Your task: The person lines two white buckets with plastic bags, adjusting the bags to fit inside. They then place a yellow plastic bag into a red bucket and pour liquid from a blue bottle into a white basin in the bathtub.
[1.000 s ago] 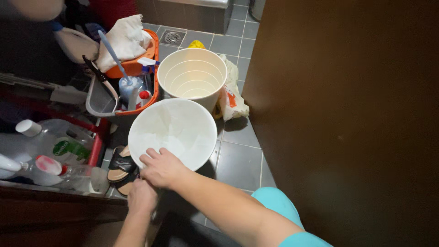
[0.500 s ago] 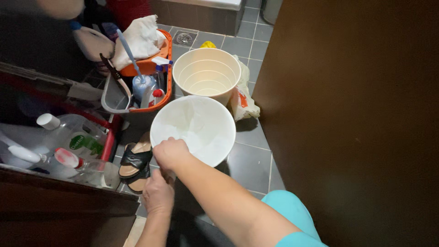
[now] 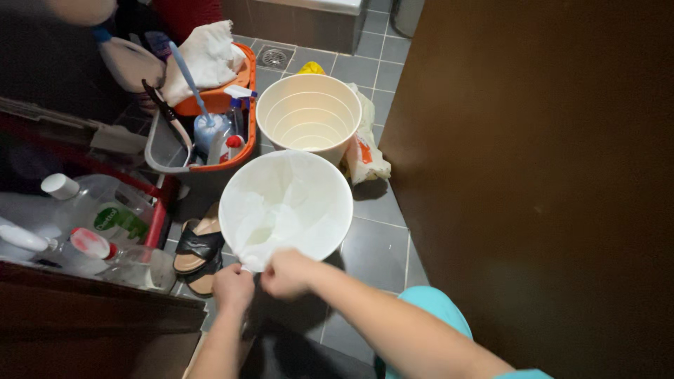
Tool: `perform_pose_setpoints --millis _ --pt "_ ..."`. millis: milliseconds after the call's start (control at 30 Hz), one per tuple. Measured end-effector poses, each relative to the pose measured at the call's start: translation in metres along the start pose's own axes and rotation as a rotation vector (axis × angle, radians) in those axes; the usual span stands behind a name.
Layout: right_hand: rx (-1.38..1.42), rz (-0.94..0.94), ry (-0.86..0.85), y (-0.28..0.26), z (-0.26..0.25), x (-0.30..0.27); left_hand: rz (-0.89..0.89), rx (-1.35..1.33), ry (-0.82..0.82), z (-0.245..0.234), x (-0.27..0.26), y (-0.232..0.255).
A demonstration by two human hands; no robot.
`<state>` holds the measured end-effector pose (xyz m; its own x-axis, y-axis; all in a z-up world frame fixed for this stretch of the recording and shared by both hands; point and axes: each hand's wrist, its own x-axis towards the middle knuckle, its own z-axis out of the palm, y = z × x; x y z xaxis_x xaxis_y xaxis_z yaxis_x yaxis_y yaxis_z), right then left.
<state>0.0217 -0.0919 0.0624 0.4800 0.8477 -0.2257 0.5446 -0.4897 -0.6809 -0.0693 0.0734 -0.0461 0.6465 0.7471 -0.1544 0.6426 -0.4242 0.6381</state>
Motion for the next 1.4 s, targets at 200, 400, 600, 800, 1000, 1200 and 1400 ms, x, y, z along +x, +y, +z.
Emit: perform_pose_setpoints --millis 200,400,600,800,1000,1200,1400 --pt "0.049 0.197 0.055 0.019 0.016 -0.027 -0.595 -0.706 -0.589 -0.006 0.017 0.015" --pt "0.559 0.257 0.277 0.030 0.016 -0.037 -0.639 -0.834 -0.901 -0.014 0.003 0.038" --pt "0.904 0.504 0.244 0.039 0.009 -0.036 -0.541 -0.863 -0.933 -0.008 -0.009 0.060" --pt "1.435 0.683 -0.004 0.066 -0.011 -0.036 -0.294 -0.728 -0.931 -0.001 -0.018 0.079" --pt "1.673 0.676 -0.155 0.082 -0.017 -0.039 -0.225 -0.872 -0.673 0.031 -0.031 0.081" --pt "1.303 0.662 0.205 0.055 -0.008 -0.061 -0.093 -0.489 -0.529 0.042 -0.043 0.091" --pt "0.319 0.268 0.745 0.021 0.000 -0.077 -0.155 -0.753 -0.346 0.056 -0.055 0.095"
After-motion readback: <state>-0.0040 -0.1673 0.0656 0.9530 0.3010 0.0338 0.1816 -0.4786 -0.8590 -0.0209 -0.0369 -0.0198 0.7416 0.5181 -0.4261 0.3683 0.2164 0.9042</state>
